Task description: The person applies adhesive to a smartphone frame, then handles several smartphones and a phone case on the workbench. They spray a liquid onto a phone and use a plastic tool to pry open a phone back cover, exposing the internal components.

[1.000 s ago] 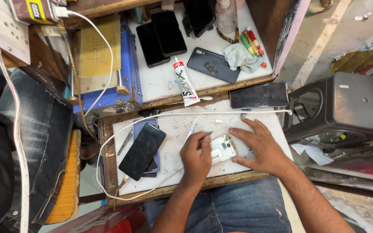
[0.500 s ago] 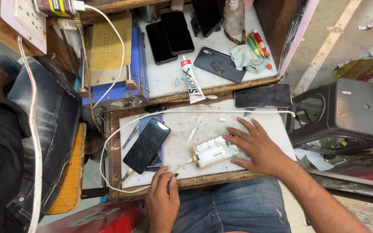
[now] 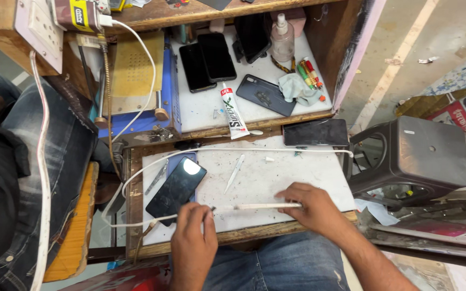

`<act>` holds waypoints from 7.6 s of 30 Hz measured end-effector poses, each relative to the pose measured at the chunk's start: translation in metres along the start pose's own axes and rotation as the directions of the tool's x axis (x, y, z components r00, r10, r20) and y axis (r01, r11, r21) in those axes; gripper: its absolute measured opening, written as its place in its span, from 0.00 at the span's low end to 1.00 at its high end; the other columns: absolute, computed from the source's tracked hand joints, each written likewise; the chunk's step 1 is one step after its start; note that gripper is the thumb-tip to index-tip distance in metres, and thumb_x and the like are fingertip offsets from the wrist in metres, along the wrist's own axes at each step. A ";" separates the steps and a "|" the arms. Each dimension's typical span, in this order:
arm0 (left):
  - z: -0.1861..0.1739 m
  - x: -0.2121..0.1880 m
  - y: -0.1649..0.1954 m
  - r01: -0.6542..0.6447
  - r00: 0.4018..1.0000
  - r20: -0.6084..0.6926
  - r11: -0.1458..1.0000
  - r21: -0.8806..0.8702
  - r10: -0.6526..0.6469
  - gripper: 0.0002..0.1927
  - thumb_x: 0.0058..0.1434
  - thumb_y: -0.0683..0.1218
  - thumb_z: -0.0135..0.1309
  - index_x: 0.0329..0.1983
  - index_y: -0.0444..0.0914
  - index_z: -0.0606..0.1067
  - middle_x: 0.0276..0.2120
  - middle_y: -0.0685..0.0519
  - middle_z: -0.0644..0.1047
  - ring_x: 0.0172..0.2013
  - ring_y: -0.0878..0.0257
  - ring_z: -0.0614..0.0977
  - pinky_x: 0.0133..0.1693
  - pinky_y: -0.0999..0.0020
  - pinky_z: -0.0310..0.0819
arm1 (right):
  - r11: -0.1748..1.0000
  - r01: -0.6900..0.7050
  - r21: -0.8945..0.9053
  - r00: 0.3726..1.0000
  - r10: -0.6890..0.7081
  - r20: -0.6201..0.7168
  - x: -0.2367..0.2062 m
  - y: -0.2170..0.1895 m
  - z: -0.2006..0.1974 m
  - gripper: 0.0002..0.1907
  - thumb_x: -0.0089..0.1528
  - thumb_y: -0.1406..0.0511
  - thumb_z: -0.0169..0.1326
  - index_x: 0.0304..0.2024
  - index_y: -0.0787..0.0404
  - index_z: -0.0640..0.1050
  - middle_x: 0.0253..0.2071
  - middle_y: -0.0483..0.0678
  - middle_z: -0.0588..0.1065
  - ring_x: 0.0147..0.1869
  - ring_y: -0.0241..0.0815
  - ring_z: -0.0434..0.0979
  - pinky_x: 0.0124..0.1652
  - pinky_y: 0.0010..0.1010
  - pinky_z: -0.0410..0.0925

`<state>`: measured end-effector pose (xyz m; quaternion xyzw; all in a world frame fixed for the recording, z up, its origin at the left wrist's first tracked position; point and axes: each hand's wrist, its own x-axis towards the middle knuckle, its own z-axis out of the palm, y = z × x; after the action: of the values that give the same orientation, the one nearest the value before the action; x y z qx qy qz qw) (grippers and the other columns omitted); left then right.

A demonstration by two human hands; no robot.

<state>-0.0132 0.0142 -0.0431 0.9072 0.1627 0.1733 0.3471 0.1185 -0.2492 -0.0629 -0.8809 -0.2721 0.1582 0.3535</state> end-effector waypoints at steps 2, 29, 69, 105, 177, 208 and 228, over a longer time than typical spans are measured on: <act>0.000 0.015 -0.001 -0.090 0.994 -0.061 0.996 -0.029 0.088 0.06 0.63 0.42 0.54 0.41 0.35 0.76 0.46 0.44 0.78 0.40 0.47 0.85 0.37 0.59 0.80 | 0.963 -0.114 0.245 0.993 0.103 0.058 -0.006 0.009 0.010 0.14 0.60 0.60 0.62 0.46 0.59 0.84 0.36 0.48 0.83 0.34 0.41 0.83 0.32 0.31 0.76; 0.082 0.025 0.018 0.182 0.975 0.175 0.945 -0.271 -0.138 0.13 0.59 0.42 0.58 0.46 0.36 0.82 0.32 0.45 0.83 0.29 0.55 0.85 0.34 0.62 0.79 | 0.050 -0.391 0.919 0.830 0.450 0.329 -0.078 -0.017 0.102 0.29 0.66 0.64 0.42 0.71 0.59 0.61 0.53 0.57 0.77 0.43 0.47 0.85 0.39 0.34 0.79; 0.075 -0.035 0.068 0.113 0.894 0.441 0.911 -0.397 0.081 0.08 0.60 0.43 0.60 0.42 0.37 0.82 0.36 0.46 0.84 0.36 0.51 0.87 0.38 0.60 0.81 | 0.257 -0.273 0.927 0.929 0.319 0.186 -0.088 0.003 0.109 0.26 0.61 0.78 0.52 0.62 0.64 0.67 0.52 0.49 0.76 0.55 0.36 0.76 0.51 0.29 0.73; 0.052 -0.058 0.024 0.569 0.786 0.619 0.395 -0.722 -0.001 0.07 0.68 0.42 0.56 0.44 0.31 0.75 0.31 0.54 0.80 0.28 0.71 0.79 0.30 0.76 0.74 | 0.401 -0.468 0.787 0.883 0.214 0.416 -0.023 -0.017 0.014 0.26 0.61 0.70 0.53 0.63 0.58 0.66 0.37 0.50 0.78 0.34 0.39 0.77 0.30 0.30 0.72; 0.099 0.023 0.050 0.191 0.941 0.304 0.974 -0.119 -0.147 0.06 0.61 0.45 0.56 0.37 0.37 0.78 0.27 0.45 0.82 0.29 0.47 0.85 0.32 0.54 0.79 | 0.982 0.013 -0.191 0.906 -0.092 -0.413 -0.045 -0.003 0.070 0.44 0.39 0.59 0.77 0.49 0.64 0.66 0.45 0.56 0.71 0.55 0.58 0.70 0.66 0.59 0.55; 0.099 0.014 0.054 -0.159 0.854 0.473 0.974 -0.160 0.217 0.06 0.64 0.44 0.57 0.42 0.38 0.79 0.30 0.48 0.80 0.31 0.53 0.84 0.32 0.59 0.79 | 0.987 -0.008 -0.158 0.906 -0.059 -0.418 -0.044 -0.004 0.069 0.43 0.39 0.61 0.77 0.50 0.65 0.67 0.46 0.56 0.72 0.56 0.56 0.71 0.67 0.58 0.57; 0.024 0.040 -0.018 0.033 0.999 0.012 0.932 -0.360 -0.030 0.05 0.65 0.40 0.56 0.41 0.32 0.75 0.56 0.45 0.73 0.34 0.68 0.81 0.30 0.73 0.78 | 0.947 -0.062 -0.315 0.944 -0.047 -0.327 -0.032 -0.036 0.051 0.41 0.40 0.50 0.75 0.46 0.66 0.73 0.42 0.56 0.72 0.49 0.56 0.68 0.52 0.50 0.59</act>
<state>0.0298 0.0298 -0.0640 0.8262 0.1416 0.1916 0.5106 0.0555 -0.2197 -0.0704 -0.9416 -0.2277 -0.0367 0.2455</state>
